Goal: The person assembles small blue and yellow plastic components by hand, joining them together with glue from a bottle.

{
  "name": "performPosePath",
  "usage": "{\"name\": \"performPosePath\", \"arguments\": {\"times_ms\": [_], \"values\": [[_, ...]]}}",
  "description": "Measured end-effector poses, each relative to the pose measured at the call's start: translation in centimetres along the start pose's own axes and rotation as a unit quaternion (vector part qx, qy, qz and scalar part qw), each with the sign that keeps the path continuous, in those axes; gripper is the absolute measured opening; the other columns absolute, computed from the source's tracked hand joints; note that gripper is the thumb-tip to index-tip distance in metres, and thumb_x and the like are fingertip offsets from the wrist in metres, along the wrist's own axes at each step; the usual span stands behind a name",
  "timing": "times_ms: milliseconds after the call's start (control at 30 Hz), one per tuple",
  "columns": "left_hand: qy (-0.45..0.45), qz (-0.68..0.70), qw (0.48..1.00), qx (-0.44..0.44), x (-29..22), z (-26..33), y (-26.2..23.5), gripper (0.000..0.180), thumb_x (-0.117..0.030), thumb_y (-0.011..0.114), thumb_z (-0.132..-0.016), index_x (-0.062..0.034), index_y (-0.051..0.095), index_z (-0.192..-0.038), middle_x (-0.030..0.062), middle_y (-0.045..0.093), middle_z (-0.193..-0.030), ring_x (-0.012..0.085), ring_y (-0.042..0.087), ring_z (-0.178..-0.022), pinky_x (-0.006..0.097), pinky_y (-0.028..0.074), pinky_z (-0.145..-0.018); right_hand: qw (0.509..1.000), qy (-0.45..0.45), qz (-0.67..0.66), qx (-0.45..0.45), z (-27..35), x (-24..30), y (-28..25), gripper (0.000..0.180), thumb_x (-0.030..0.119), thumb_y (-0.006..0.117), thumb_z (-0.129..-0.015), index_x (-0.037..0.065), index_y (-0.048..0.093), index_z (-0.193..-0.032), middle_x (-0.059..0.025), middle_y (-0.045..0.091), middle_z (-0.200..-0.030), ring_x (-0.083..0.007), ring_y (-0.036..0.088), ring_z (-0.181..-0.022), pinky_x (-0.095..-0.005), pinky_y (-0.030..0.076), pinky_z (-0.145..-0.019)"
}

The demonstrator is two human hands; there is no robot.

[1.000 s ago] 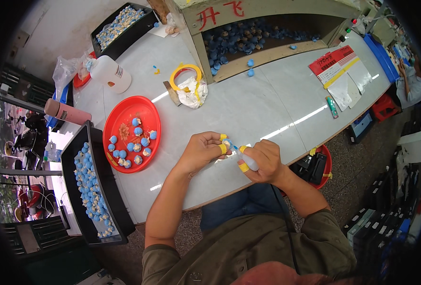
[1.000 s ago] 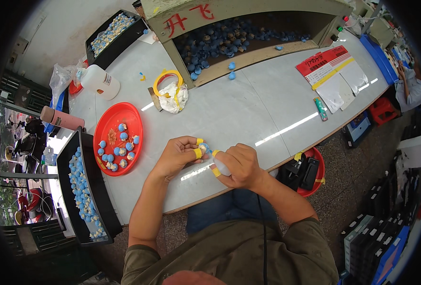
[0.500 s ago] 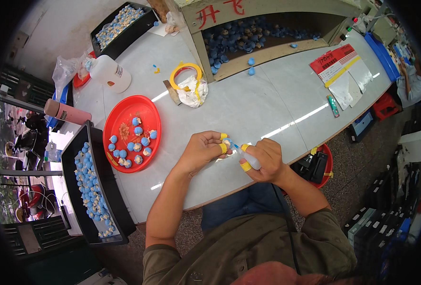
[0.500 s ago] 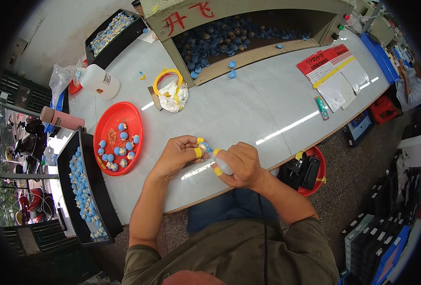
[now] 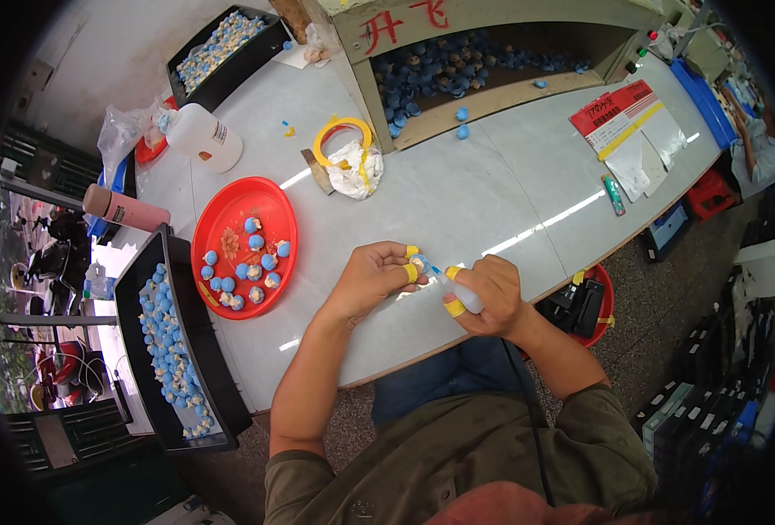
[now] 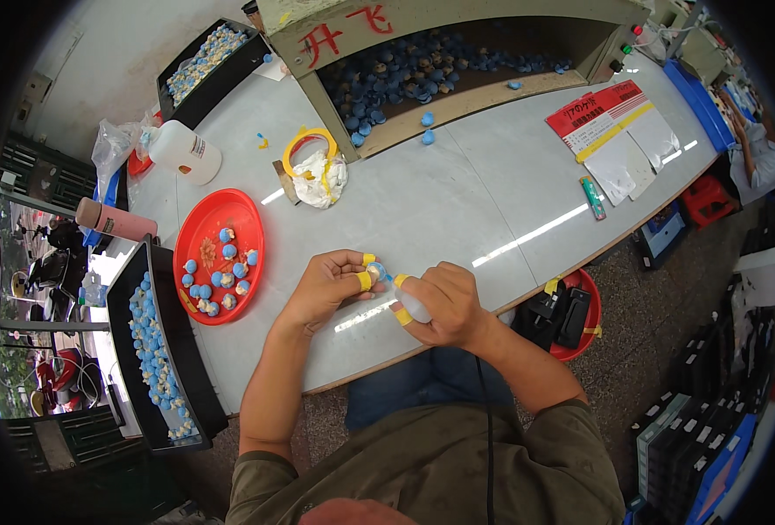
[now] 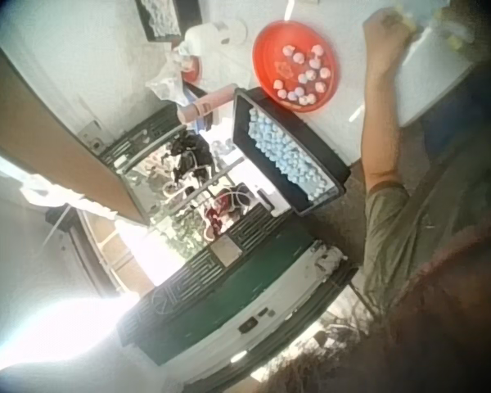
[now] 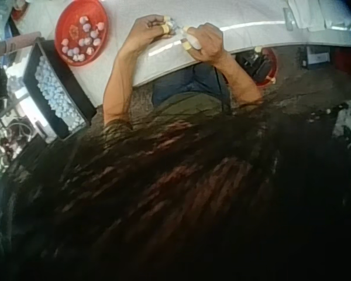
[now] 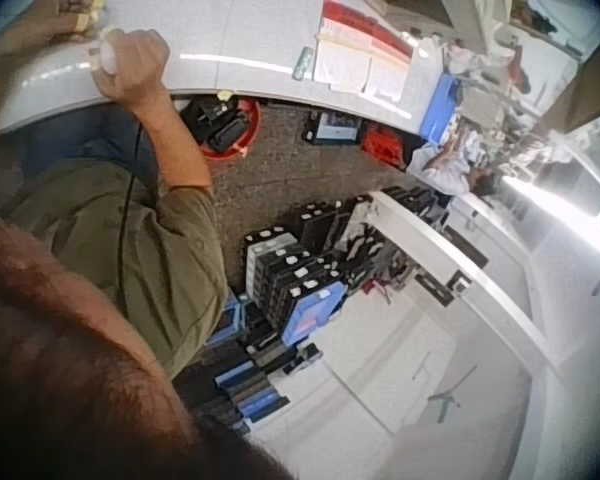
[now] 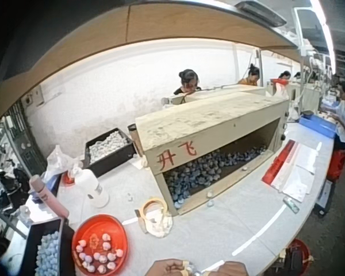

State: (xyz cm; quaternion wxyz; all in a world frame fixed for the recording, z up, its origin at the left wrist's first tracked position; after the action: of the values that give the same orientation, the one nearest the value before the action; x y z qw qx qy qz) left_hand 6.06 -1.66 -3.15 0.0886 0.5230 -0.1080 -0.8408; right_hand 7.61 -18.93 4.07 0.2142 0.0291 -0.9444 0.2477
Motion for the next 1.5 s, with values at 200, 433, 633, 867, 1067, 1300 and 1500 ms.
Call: {"name": "performPosePath", "arguments": {"times_ms": [200, 433, 633, 867, 1067, 1300, 1500], "values": [[-0.016, 0.019, 0.999, -0.022, -0.4, 0.3, -0.2, 0.025, -0.005, 0.066, -0.087, 0.0037, 0.060, -0.110, 0.0094, 0.066, -0.101, 0.0189, 0.069, -0.091, 0.022, 0.056, -0.073, 0.996, 0.046, -0.036, -0.070, 0.7, -1.2, -1.5, 0.024, 0.005, 0.071, -0.073, -0.002, 0.060, -0.093, -0.0099, 0.056, -0.065, -0.0213, 0.047, -0.047, -0.0320, 0.035, -0.045], [0.002, 0.070, 0.997, -0.026, -0.4, 0.1, -0.6, 0.027, -0.004, 0.066, -0.086, -0.0016, 0.056, -0.111, 0.0092, 0.065, -0.108, 0.0204, 0.067, -0.099, 0.025, 0.055, -0.078, 0.980, 0.127, -0.085, -0.128, 1.5, -2.5, -2.3, 0.023, 0.004, 0.067, -0.081, -0.004, 0.057, -0.100, -0.0173, 0.066, -0.085, -0.0232, 0.063, -0.064, -0.0300, 0.050, -0.059], [0.086, 0.062, 0.994, -0.025, -0.8, 0.1, 0.0, 0.034, -0.001, 0.070, -0.083, -0.0025, 0.053, -0.112, 0.0129, 0.063, -0.114, 0.0221, 0.065, -0.103, 0.029, 0.053, -0.088, 0.962, 0.191, -0.152, -0.127, 0.7, -2.5, -1.9, 0.023, 0.003, 0.067, -0.080, -0.004, 0.058, -0.099, -0.0175, 0.067, -0.086, -0.0227, 0.065, -0.066, -0.0302, 0.051, -0.060], [0.163, 0.043, 0.986, 0.006, -0.6, -0.7, 0.0, 0.038, 0.005, 0.069, -0.081, -0.0003, 0.050, -0.113, 0.0167, 0.058, -0.120, 0.0241, 0.063, -0.109, 0.033, 0.050, -0.095, 0.984, 0.110, -0.087, -0.107, 0.1, -1.9, -0.6, 0.023, 0.003, 0.069, -0.077, -0.004, 0.058, -0.096, -0.0173, 0.067, -0.080, -0.0264, 0.064, -0.061, -0.0319, 0.049, -0.056], [0.159, 0.039, 0.986, 0.006, -0.5, -0.7, -0.2, 0.037, 0.007, 0.067, -0.081, -0.0002, 0.049, -0.112, 0.0167, 0.058, -0.121, 0.0254, 0.061, -0.112, 0.034, 0.050, -0.095, 0.986, 0.111, -0.084, -0.090, -0.1, -2.0, 0.0, 0.024, 0.004, 0.070, -0.076, -0.003, 0.058, -0.096, -0.0172, 0.066, -0.079, -0.0276, 0.063, -0.060, -0.0324, 0.049, -0.055], [0.159, 0.042, 0.986, 0.007, -0.6, -0.6, 0.0, 0.037, 0.007, 0.067, -0.080, -0.0001, 0.049, -0.112, 0.0170, 0.057, -0.121, 0.0255, 0.061, -0.112, 0.033, 0.050, -0.095, 0.979, 0.147, -0.099, -0.098, 0.3, -2.5, -0.3, 0.022, 0.005, 0.070, -0.078, -0.004, 0.059, -0.095, -0.0176, 0.067, -0.081, -0.0261, 0.065, -0.062, -0.0316, 0.051, -0.057], [0.144, 0.032, 0.989, -0.003, -0.9, -0.4, 0.0, 0.038, 0.007, 0.067, -0.080, 0.0002, 0.048, -0.112, 0.0164, 0.057, -0.121, 0.0260, 0.061, -0.113, 0.033, 0.050, -0.096, 0.975, 0.180, -0.096, -0.090, 0.3, -2.7, -0.2, 0.021, 0.005, 0.069, -0.079, -0.004, 0.060, -0.095, -0.0173, 0.067, -0.082, -0.0246, 0.065, -0.062, -0.0303, 0.051, -0.057]]}}
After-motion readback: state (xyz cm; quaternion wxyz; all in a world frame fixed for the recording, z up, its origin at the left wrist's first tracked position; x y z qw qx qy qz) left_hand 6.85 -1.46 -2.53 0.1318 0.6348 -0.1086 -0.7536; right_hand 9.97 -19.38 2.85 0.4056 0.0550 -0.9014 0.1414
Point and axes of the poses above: each hand's wrist, its own z-axis away from the middle knuckle, its own y-axis out of the palm, x = y × z, the point moved 7 cm from there along -z, towards the middle knuckle
